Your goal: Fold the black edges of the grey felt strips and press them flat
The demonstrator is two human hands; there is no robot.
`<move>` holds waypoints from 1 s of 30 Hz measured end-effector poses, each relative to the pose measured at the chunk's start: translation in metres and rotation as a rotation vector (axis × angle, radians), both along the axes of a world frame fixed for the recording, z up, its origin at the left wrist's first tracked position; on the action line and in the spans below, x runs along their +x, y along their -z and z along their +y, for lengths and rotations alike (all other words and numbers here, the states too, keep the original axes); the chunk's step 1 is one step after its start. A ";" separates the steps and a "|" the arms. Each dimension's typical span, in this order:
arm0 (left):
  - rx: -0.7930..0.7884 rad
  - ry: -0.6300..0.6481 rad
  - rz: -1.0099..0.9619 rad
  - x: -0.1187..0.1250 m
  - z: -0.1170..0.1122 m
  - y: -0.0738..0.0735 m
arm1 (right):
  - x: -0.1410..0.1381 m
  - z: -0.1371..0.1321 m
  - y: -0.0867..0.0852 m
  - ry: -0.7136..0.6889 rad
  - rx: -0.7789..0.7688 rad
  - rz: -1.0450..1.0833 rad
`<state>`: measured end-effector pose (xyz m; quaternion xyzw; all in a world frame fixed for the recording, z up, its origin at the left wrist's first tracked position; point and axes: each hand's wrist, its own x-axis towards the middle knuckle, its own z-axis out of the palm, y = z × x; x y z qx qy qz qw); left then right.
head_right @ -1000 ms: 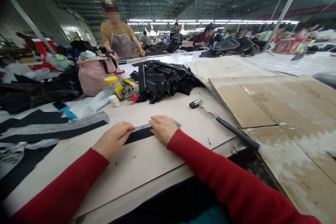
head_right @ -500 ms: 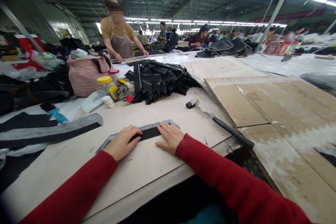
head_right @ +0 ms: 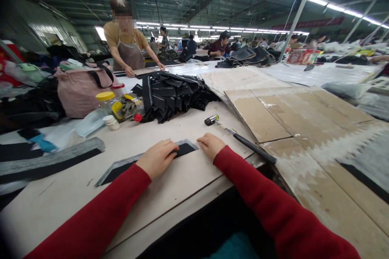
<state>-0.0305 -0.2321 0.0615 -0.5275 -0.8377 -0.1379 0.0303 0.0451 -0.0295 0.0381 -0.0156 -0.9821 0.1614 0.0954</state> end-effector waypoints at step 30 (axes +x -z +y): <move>0.279 -0.348 -0.169 -0.006 -0.002 0.028 | -0.004 -0.008 0.009 0.009 -0.194 0.048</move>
